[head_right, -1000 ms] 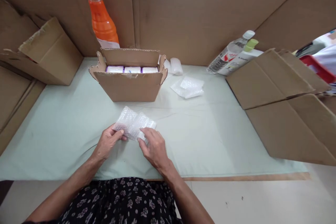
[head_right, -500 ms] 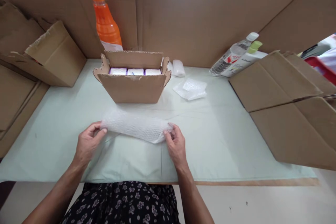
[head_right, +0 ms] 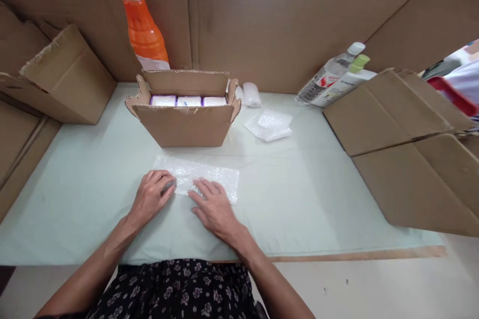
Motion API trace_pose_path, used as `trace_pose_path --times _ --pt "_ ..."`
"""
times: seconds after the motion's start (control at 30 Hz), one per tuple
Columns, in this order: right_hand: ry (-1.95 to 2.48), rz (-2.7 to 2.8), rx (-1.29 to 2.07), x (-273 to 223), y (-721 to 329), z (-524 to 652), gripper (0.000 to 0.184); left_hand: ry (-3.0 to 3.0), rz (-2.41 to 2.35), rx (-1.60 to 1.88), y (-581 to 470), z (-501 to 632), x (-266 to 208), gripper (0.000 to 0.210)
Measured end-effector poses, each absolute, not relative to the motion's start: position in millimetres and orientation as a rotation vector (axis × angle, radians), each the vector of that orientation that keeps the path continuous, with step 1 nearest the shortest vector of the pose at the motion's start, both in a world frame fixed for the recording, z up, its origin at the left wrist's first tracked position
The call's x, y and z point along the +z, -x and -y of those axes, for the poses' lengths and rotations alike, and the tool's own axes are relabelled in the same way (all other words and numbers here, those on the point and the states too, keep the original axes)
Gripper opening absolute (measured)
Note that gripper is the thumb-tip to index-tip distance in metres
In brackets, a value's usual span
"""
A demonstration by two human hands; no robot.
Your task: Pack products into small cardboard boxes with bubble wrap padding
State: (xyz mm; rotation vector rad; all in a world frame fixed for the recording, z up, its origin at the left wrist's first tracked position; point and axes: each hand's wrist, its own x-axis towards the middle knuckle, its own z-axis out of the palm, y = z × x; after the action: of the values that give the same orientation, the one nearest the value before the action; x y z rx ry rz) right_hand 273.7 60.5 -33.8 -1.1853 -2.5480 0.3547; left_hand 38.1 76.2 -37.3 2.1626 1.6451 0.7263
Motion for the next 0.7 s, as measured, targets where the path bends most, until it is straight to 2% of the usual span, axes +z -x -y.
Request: trace_pose_path --times 0.1,0.2,0.3,0.43,0.57,0.7 --pt "1.448 2.301 0.153 -49 -333 -48 0.024 -2.113 -1.552 0.794 -28 -76 -46 0.021" --pt "1.647 2.018 0.009 -42 -378 -53 0.026 -1.963 -1.507 0.985 -18 -79 -35 0.020" --pt "1.631 1.885 0.167 -21 -370 -91 0.029 -1.678 -1.707 1.188 -12 -102 -14 0.030" --pt "1.457 1.734 0.511 -3 -318 -169 0.052 -1.365 -1.714 1.362 -14 -154 0 0.061" --pt "1.451 1.616 0.731 -6 -289 -206 0.047 -1.272 -1.614 1.317 -26 -177 -8 0.052" --pt "1.538 1.593 0.777 -10 -297 -177 0.044 -1.313 -1.682 1.252 -27 -139 -17 0.041"
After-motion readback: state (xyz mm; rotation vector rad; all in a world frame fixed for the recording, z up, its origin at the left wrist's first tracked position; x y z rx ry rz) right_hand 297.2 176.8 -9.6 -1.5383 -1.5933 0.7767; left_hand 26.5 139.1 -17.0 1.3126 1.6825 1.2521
